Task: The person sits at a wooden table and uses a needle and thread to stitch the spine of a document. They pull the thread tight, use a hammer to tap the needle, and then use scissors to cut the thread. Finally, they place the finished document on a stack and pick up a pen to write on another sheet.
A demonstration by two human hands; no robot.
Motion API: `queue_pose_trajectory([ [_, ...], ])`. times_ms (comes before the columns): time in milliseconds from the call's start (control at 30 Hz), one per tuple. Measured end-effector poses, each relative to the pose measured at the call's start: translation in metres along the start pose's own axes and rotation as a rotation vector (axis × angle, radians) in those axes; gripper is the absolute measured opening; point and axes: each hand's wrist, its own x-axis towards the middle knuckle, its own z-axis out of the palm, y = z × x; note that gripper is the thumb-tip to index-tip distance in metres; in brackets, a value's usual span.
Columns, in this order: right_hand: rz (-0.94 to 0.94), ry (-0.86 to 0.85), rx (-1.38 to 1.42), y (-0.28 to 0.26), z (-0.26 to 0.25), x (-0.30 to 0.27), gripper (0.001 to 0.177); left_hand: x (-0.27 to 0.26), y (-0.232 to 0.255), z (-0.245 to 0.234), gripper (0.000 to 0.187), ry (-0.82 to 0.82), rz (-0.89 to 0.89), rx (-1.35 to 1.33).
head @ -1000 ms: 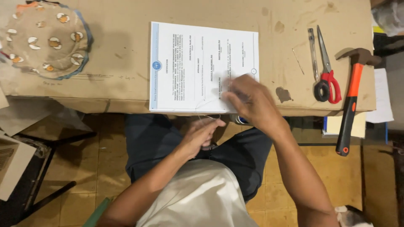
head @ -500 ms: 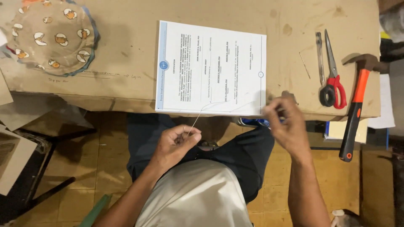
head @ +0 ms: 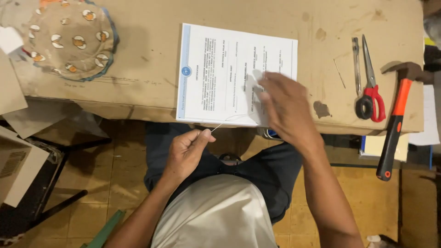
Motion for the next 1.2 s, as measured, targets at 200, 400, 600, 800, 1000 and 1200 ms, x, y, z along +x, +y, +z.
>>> queue_pose_trajectory([
  [200, 0.047, -0.227, -0.197, 0.0, 0.017, 0.011, 0.036, -0.004, 0.017, -0.042, 0.021, 0.161, -0.013, 0.297],
  [400, 0.095, -0.245, -0.182, 0.007, 0.014, 0.006, 0.038, -0.018, 0.004, -0.073, 0.021, 0.189, -0.061, 0.404],
  [600, 0.146, -0.274, 0.111, 0.001, -0.006, 0.01, 0.03, -0.02, 0.055, -0.076, 0.028, 0.031, 0.233, 0.413],
  [800, -0.194, -0.217, -0.192, -0.035, 0.028, -0.013, 0.03, -0.006, 0.061, -0.031, 0.047, -0.272, 0.465, -0.232],
  [1000, -0.004, -0.344, -0.08, -0.057, 0.01, -0.053, 0.014, 0.006, 0.082, -0.016, 0.029, 0.027, 0.614, 0.353],
  [1200, 0.042, -0.139, 0.687, -0.078, 0.021, -0.046, 0.022, 0.037, 0.051, -0.007, 0.007, -0.092, 1.072, 1.185],
])
